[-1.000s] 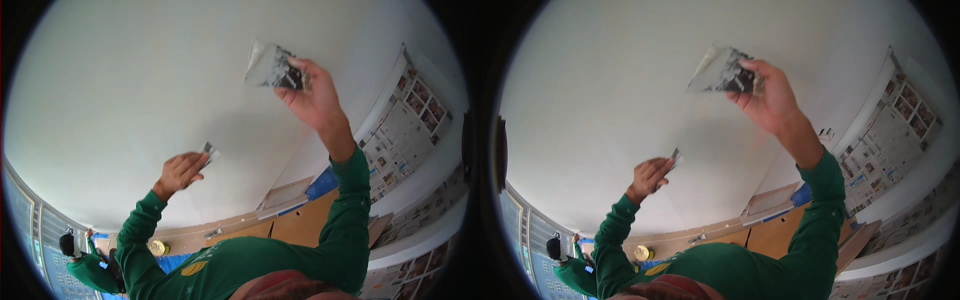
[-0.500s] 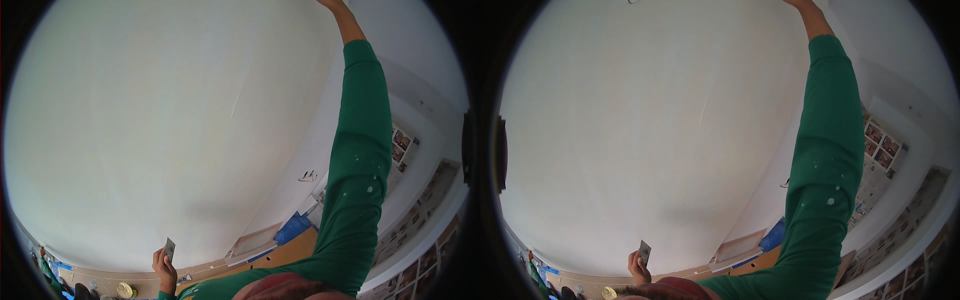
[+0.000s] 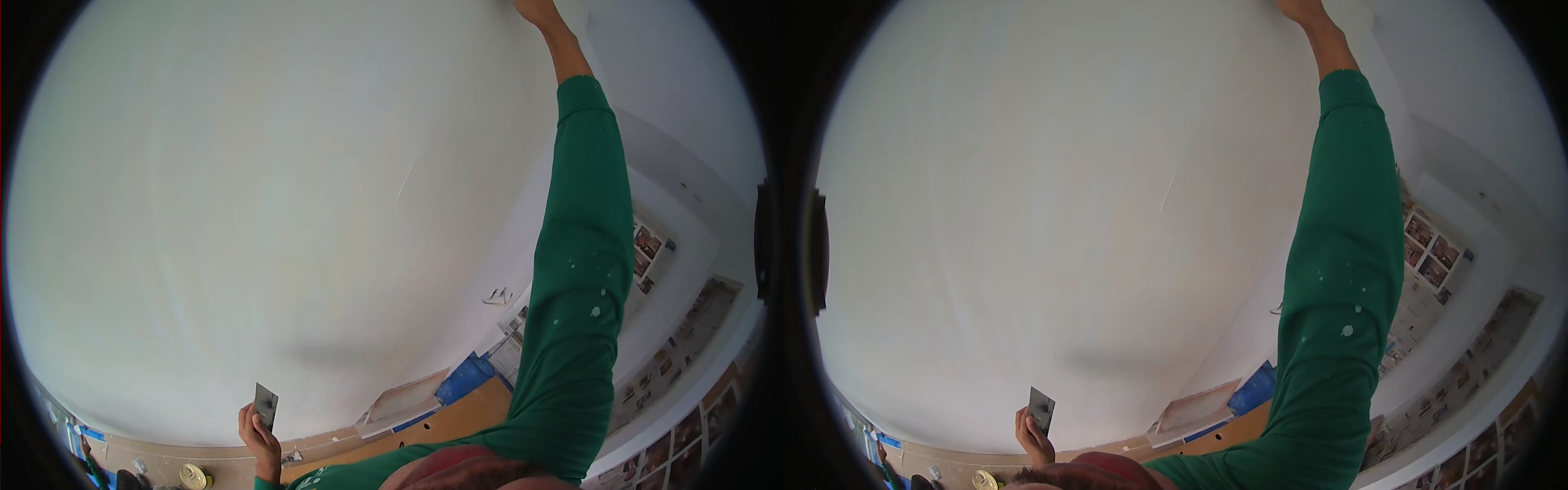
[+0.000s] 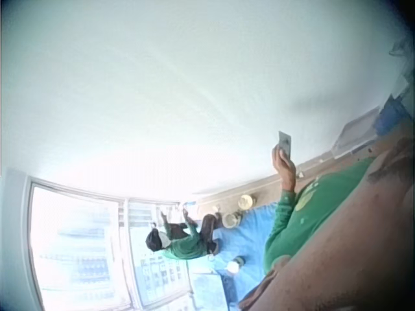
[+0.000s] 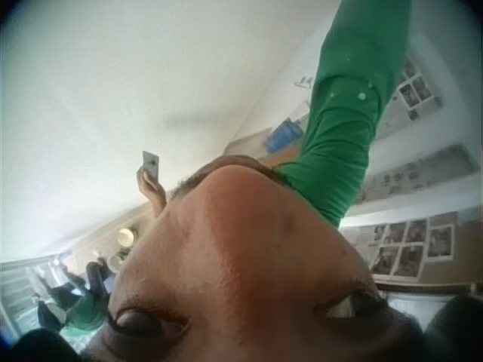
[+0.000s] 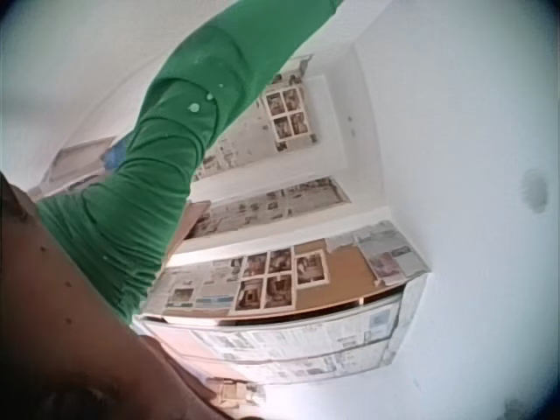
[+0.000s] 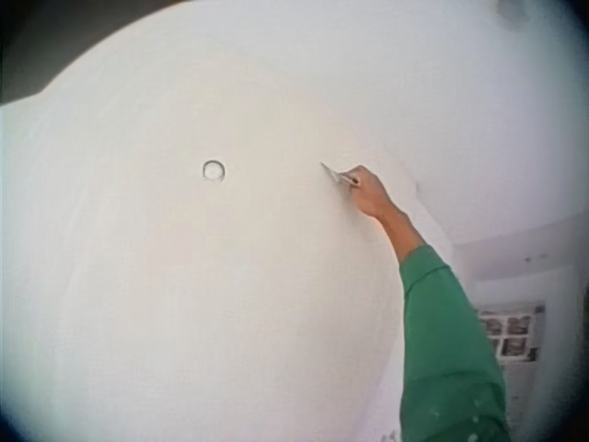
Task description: The person patches a wall by using two putty scrapers to transfer and apply white putty to a small hole or imperfection on the surface, smoothing it over repeatedly to create a flush finish.
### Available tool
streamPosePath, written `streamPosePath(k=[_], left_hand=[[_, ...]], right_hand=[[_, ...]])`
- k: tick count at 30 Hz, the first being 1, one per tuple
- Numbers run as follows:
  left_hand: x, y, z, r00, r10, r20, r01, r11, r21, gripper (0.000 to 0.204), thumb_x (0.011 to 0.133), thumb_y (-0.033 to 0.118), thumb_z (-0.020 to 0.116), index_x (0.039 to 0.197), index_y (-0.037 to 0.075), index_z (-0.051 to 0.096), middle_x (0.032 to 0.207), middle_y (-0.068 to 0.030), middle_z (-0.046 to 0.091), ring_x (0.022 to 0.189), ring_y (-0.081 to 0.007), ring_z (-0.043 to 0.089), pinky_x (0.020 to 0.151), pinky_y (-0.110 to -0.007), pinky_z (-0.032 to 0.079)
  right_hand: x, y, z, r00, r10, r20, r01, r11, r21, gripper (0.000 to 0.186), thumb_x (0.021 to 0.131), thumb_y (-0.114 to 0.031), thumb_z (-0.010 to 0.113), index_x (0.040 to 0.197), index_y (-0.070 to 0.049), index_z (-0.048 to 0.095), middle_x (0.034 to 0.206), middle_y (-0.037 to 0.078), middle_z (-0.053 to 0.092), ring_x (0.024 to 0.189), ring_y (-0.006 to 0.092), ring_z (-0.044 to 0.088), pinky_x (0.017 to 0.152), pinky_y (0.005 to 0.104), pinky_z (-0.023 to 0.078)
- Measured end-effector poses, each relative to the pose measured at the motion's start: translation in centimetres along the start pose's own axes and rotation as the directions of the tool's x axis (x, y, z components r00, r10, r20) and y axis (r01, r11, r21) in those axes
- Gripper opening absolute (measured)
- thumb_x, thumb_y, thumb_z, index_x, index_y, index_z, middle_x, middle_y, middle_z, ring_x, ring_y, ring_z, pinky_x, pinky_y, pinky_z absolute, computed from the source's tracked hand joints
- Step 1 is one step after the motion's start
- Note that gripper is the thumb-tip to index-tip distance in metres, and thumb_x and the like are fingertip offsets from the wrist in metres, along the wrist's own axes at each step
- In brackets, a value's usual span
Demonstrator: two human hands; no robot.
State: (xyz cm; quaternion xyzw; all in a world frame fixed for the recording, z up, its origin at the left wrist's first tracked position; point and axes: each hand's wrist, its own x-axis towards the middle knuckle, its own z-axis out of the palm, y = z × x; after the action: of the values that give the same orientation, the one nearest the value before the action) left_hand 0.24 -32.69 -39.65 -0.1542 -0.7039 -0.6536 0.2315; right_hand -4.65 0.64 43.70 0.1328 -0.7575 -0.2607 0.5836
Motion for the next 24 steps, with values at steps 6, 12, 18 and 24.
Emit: streamPosePath(k=[6, 12, 18, 24], left_hand=[[2.6, 1.1, -0.9, 0.994, 0.049, 0.1, -0.042, 0.997, -0.069, 0.044, 0.107, 0.026, 0.036, 0.108, -0.009, 0.064, 0.1, -0.0234, 0.063, 0.09, -0.0368, 0.063, 0.08, -0.042, 0.05], [4.9, 0.6, -1.3, 0.966, 0.169, 0.196, -0.141, 0.978, -0.152, 0.049, 0.107, 0.031, 0.037, 0.106, -0.01, 0.065, 0.098, -0.0232, 0.065, 0.089, -0.037, 0.064, 0.079, -0.042, 0.05], [5.6, 0.5, -2.0, 0.959, 0.174, 0.224, -0.128, 0.97, -0.204, 0.049, 0.107, 0.031, 0.037, 0.108, -0.008, 0.066, 0.098, -0.023, 0.065, 0.087, -0.0359, 0.064, 0.077, -0.04, 0.05], [5.2, 0.6, -2.0, 0.959, 0.157, 0.237, -0.095, 0.963, -0.252, 0.047, 0.108, 0.029, 0.037, 0.107, -0.008, 0.066, 0.096, -0.0216, 0.065, 0.084, -0.0327, 0.063, 0.074, -0.037, 0.049]], right_hand=[[-8.4, -6.1, 1.1, 0.998, 0.05, -0.029, -0.044, 0.982, 0.186, 0.036, 0.084, 0.005, 0.051, 0.114, 0.001, 0.069, 0.112, 0.018, 0.063, 0.106, 0.0316, 0.062, 0.093, 0.0379, 0.05], [-17.1, -14.4, 1.4, 0.993, 0.109, 0.05, -0.118, 0.961, 0.251, 0.036, 0.081, 0.006, 0.055, 0.114, 0.0, 0.068, 0.11, 0.013, 0.063, 0.104, 0.0296, 0.062, 0.089, 0.038, 0.051], [-26.6, -21.1, 4.0, 0.962, 0.245, 0.124, -0.271, 0.917, 0.292, 0.053, 0.072, 0.01, 0.066, 0.122, -0.007, 0.069, 0.114, 0.009, 0.061, 0.106, 0.0268, 0.061, 0.089, 0.034, 0.052], [-35.1, -27.2, 6.8, 0.955, 0.282, 0.089, -0.295, 0.886, 0.356, 0.05, 0.069, 0.008, 0.072, 0.118, -0.004, 0.069, 0.111, 0.008, 0.06, 0.102, 0.0283, 0.059, 0.083, 0.0359, 0.054]])
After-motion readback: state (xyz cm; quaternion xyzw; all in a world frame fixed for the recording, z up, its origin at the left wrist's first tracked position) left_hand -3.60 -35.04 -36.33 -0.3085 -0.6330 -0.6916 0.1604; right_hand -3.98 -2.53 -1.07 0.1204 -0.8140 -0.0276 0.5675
